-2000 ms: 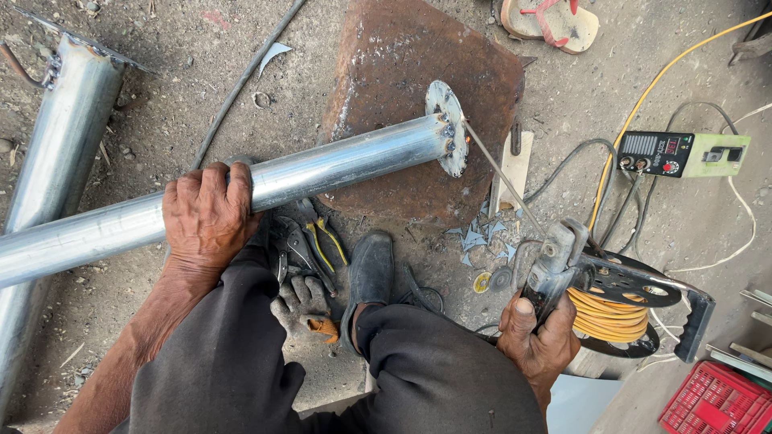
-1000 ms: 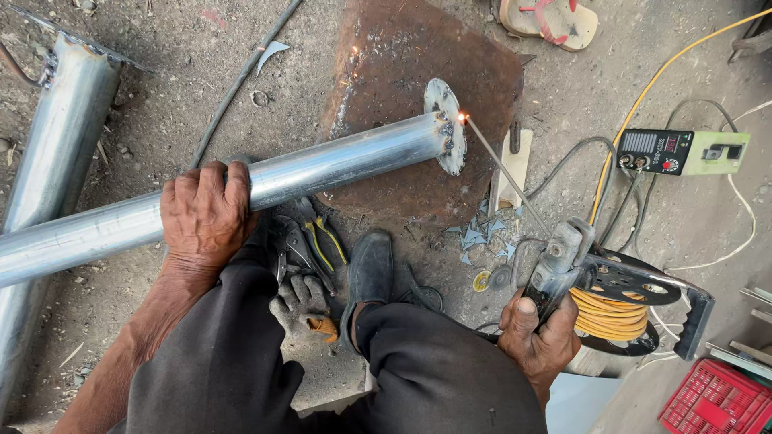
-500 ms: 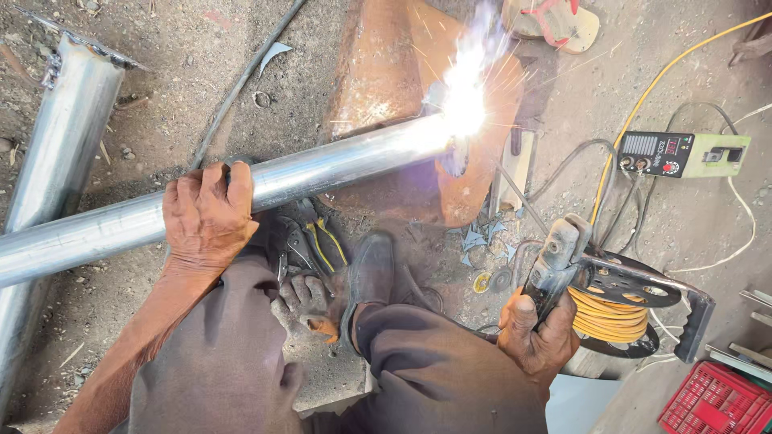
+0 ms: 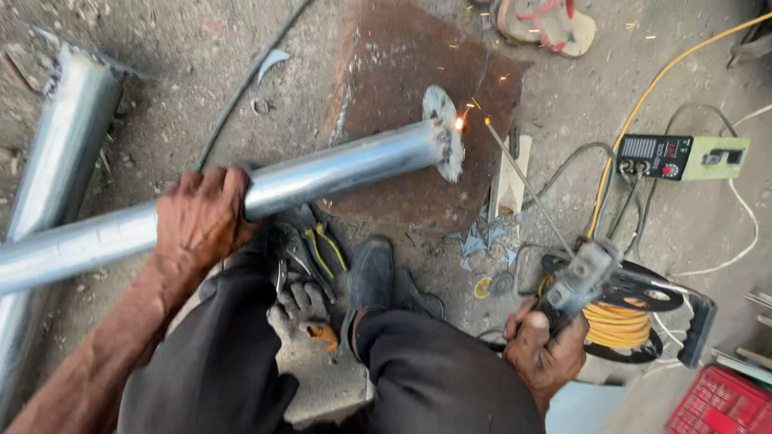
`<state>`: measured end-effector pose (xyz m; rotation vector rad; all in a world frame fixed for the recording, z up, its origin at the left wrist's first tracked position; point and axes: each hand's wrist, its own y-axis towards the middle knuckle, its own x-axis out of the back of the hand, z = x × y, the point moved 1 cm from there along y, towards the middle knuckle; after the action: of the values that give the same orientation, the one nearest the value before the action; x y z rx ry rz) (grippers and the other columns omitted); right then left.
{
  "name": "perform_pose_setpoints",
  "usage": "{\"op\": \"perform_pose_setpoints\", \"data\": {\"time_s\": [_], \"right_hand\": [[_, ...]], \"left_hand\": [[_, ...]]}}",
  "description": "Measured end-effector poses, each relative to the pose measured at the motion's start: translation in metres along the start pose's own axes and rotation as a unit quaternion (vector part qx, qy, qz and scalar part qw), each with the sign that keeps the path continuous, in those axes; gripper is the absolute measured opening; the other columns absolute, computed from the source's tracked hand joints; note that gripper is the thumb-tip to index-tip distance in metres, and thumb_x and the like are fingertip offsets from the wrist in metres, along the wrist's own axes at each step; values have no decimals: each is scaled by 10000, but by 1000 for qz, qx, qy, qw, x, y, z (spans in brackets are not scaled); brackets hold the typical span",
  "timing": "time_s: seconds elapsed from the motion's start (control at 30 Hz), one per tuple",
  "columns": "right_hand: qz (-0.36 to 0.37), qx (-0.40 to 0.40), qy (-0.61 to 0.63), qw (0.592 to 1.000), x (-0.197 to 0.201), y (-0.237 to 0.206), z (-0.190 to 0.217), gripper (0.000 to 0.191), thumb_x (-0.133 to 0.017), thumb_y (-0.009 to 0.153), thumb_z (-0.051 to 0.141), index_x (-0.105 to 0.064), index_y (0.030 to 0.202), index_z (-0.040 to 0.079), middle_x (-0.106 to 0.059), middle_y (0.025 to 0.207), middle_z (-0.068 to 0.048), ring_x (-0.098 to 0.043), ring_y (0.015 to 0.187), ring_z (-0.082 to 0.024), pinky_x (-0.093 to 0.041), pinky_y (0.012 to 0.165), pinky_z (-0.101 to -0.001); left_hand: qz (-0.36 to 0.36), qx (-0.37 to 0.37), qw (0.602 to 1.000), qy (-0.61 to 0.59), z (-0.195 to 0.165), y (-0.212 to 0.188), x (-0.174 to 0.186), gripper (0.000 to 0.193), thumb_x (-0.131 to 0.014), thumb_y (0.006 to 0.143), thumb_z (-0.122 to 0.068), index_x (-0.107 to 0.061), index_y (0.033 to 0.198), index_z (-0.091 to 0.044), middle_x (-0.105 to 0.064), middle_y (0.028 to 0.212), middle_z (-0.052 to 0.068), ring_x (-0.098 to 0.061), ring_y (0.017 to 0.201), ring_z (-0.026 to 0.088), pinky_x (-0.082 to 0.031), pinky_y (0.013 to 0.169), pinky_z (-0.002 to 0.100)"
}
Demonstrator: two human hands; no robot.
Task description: The person welds a circular metal flange onto the end of a cylindrical metal pipe using a handheld welding torch. They hold the pipe steady with one hand and guide the torch around the joint with the other, producing sparks and smoke. After finishing one pipe, they set it aside and pick up another pipe to repeat the welding process.
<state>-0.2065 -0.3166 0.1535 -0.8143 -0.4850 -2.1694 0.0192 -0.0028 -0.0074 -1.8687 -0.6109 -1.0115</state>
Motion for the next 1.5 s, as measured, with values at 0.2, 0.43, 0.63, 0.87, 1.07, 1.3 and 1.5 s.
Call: {"op": "perform_pose_setpoints", "data": {"time_s": [0.2,0.43,0.63,0.87,1.07,1.3,1.5], "right_hand": [[-11,10,-50,999,3,-2,2,530,-549,1097,384,-394,1340,-61,-615,819,-115,-565,603,-127,-468,543,-280],[4,58,-74,996,6,-1,-2,474,-547,1117,369,-430,1254,-69,-614,736,-115,-559,516,-115,-450,471,-240],[12,69,-71,995,6,-2,-2,477,-554,1104,359,-423,1245,-77,-605,723,-110,-545,496,-105,-429,458,-228],[78,36,-116,990,4,6,26,467,-541,1100,365,-404,1204,-69,-608,689,-84,-540,518,-90,-441,496,-228],[21,88,-129,988,-2,-2,20,496,-560,1102,362,-467,1279,-92,-618,723,-67,-563,592,-99,-453,557,-248],[-4,65,-144,987,-2,-9,9,529,-584,1074,344,-496,1322,-116,-634,735,-83,-597,605,-100,-480,542,-263],[33,92,-120,988,0,-3,5,476,-588,1093,286,-495,1328,-117,-639,764,-77,-600,617,-97,-495,550,-267]], "left_hand": [[-215,-43,974,56,-1,-18,-21,683,-846,738,-431,-613,1280,-85,-627,1165,93,-608,1038,275,-525,958,449],[-264,-52,962,43,3,-18,-31,656,-852,751,-352,-612,1304,-95,-617,1238,89,-585,1095,282,-490,954,455],[-272,-52,960,36,4,-20,-36,704,-870,752,-347,-608,1361,-112,-605,1263,81,-572,1139,283,-486,988,459],[-249,-35,967,39,2,-20,-36,693,-862,775,-353,-603,1373,-116,-604,1256,86,-575,1121,288,-477,987,464],[-256,-39,965,40,-1,-17,-27,656,-819,803,-365,-596,1352,-85,-611,1197,109,-575,1062,289,-481,949,470],[-268,-46,961,54,-4,-18,-20,601,-806,865,-352,-593,1353,-73,-610,1197,110,-575,1058,288,-479,940,466],[-261,-43,963,44,-6,-18,-14,637,-818,813,-363,-598,1336,-72,-614,1181,107,-583,1071,292,-485,942,473]]}}
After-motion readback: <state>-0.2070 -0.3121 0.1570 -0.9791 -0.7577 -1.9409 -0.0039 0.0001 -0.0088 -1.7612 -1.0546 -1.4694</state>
